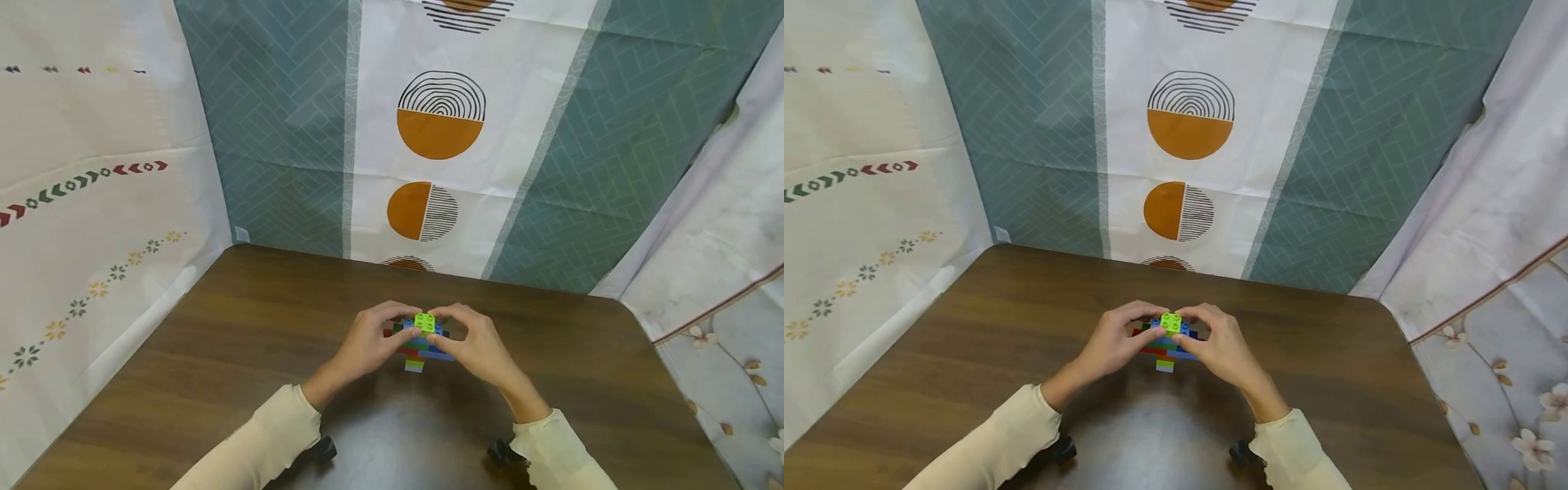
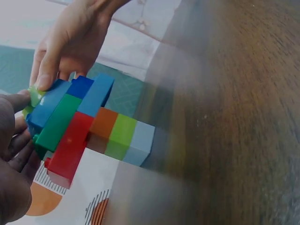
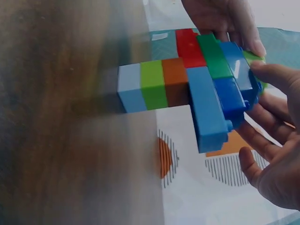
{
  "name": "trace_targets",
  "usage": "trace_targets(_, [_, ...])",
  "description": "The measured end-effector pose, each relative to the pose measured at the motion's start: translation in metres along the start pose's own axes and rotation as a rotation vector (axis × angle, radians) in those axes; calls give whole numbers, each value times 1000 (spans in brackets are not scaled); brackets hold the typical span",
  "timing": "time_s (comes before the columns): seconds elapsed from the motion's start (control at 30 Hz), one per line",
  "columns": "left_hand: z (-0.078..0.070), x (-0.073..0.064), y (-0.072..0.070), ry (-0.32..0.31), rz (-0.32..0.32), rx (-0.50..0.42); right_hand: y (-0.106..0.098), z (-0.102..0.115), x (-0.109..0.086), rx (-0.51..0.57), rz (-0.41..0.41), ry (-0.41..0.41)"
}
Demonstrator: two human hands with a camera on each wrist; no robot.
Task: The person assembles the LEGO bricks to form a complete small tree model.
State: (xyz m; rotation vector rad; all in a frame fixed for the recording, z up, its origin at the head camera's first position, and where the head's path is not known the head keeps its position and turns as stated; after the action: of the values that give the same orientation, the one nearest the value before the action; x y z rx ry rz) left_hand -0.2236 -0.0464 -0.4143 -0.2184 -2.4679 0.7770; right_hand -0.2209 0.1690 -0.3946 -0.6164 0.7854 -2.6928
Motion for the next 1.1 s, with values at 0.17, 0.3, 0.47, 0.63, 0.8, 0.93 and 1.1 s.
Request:
trace_targets(0.17, [3,4,6,-13,-39,38,2,-7,-1,28,-69,20])
trace_targets(0.3, [9,10,10,-41,-60,-6,4,-13,0,65,-103,38])
trace_targets(0.47, [18,17,13,-65,-83,-48,10,-26,4,120,-141,86])
trace_targets(0.63, [25,26,15,-96,-84,-67,13,-38,11,168,-156,79])
trace_targets(0.8, [29,36,21,-107,-101,-46,12,-51,17,224,-158,63])
trace_targets(0.93, [36,39,26,-143,-105,-42,14,-56,21,253,-139,131])
trace_targets(1.1, [46,42,28,-184,-77,-13,18,-65,24,313,-100,200])
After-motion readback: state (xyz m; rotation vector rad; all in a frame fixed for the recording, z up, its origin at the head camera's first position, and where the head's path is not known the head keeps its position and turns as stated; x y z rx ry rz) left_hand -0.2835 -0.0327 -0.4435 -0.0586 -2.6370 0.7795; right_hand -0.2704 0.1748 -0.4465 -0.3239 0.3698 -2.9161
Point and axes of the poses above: each hand's wrist, its own x-axis towards the middle knuckle, its own y-axis out of the palm, z = x × y, the point moved 2 cm from there along x, towards the middle knuckle, and after that the axes turned 8 degrees about x, right-handed, at the moved point
